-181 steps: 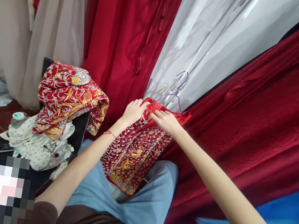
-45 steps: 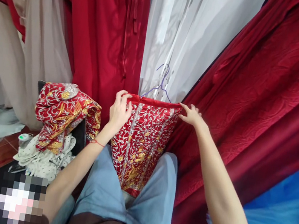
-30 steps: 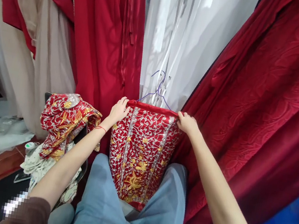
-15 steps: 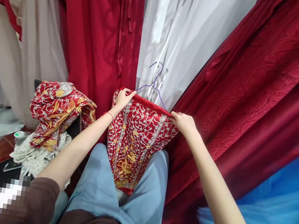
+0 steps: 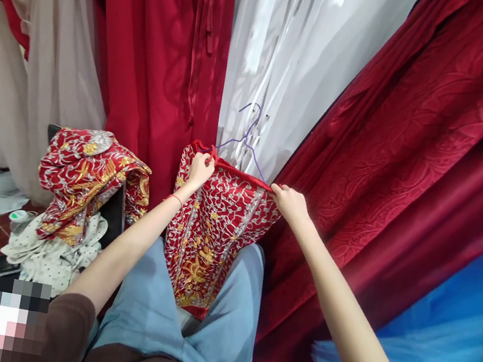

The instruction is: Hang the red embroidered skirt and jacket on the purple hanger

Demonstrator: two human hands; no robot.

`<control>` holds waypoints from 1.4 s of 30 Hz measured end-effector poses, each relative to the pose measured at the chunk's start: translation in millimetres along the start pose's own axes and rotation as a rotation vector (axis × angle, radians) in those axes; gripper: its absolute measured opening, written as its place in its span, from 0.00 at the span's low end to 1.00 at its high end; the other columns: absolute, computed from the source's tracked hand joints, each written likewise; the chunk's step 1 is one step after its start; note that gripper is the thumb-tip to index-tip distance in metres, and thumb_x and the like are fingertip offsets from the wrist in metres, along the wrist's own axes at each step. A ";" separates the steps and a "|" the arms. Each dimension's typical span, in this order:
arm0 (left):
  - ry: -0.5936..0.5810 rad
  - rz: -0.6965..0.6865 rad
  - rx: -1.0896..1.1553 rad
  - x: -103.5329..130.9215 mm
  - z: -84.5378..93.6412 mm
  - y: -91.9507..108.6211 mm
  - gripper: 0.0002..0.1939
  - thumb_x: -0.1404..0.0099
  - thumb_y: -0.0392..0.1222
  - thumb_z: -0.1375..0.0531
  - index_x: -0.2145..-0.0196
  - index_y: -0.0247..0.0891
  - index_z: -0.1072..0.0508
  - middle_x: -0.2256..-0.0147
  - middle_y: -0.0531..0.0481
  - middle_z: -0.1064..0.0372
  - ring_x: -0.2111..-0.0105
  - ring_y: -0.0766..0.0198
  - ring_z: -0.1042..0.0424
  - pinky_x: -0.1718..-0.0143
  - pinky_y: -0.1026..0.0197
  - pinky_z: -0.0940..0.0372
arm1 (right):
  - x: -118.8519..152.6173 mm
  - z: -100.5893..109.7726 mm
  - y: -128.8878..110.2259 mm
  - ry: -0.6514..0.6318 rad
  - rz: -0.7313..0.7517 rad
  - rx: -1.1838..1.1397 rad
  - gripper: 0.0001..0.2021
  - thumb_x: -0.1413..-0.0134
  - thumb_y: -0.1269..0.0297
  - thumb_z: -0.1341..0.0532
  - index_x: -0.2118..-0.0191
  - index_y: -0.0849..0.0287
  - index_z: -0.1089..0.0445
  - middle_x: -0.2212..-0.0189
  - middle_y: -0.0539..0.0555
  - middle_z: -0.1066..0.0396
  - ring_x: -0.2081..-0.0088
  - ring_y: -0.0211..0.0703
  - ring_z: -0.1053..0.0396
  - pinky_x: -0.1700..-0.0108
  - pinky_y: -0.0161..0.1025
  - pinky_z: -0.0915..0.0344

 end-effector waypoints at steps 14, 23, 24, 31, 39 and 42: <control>-0.003 0.039 0.178 127.5 12.2 -42.0 0.10 0.37 0.47 0.39 0.71 0.40 0.32 0.55 0.43 0.34 0.49 0.54 0.34 0.41 0.51 0.41 | 5.3 -22.3 -6.3 0.087 -0.090 -0.112 0.20 0.33 0.65 0.55 0.40 0.60 0.39 0.49 0.67 0.34 0.52 0.55 0.32 0.63 0.40 0.34; 0.055 0.674 1.040 218.6 -23.0 -75.8 0.18 0.43 0.58 0.36 0.75 0.41 0.31 0.68 0.49 0.29 0.65 0.61 0.28 0.59 0.59 0.34 | 49.7 -39.2 -100.5 0.557 -0.389 -0.867 0.30 0.36 0.56 0.51 0.34 0.67 0.53 0.36 0.74 0.48 0.33 0.56 0.49 0.36 0.55 0.44; 0.031 0.714 1.087 218.2 -24.8 -71.4 0.19 0.45 0.59 0.35 0.74 0.40 0.31 0.69 0.50 0.29 0.67 0.62 0.28 0.61 0.59 0.34 | 55.9 -44.4 -121.9 0.547 -0.419 -1.025 0.29 0.37 0.54 0.51 0.35 0.64 0.51 0.37 0.72 0.45 0.36 0.55 0.44 0.37 0.54 0.42; -0.254 0.756 1.119 215.1 1.1 -48.5 0.14 0.51 0.50 0.31 0.72 0.39 0.25 0.67 0.43 0.24 0.58 0.52 0.24 0.56 0.52 0.29 | 75.0 -56.5 -238.8 0.019 -0.347 -1.986 0.19 0.44 0.47 0.43 0.57 0.57 0.33 0.65 0.56 0.26 0.66 0.45 0.28 0.61 0.43 0.30; -0.253 0.749 1.173 210.9 25.3 -58.6 0.11 0.50 0.46 0.30 0.70 0.36 0.21 0.69 0.46 0.24 0.64 0.59 0.24 0.60 0.58 0.30 | 94.1 -29.4 -232.0 0.236 -0.381 -1.808 0.18 0.38 0.46 0.48 0.63 0.55 0.32 0.66 0.53 0.28 0.64 0.44 0.32 0.59 0.39 0.34; -0.151 0.783 1.101 212.8 25.6 -68.5 0.09 0.47 0.46 0.31 0.72 0.37 0.22 0.70 0.48 0.25 0.67 0.64 0.26 0.60 0.60 0.31 | 99.6 -29.5 -226.3 0.287 -0.401 -1.705 0.16 0.36 0.49 0.49 0.64 0.54 0.34 0.65 0.52 0.28 0.62 0.44 0.32 0.54 0.41 0.35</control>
Point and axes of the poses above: each hand's wrist, its own x-axis away from the middle knuckle, its own z-axis out of the back of the hand, y = z × x, the point moved 1 cm from there along -x, towards the middle knuckle
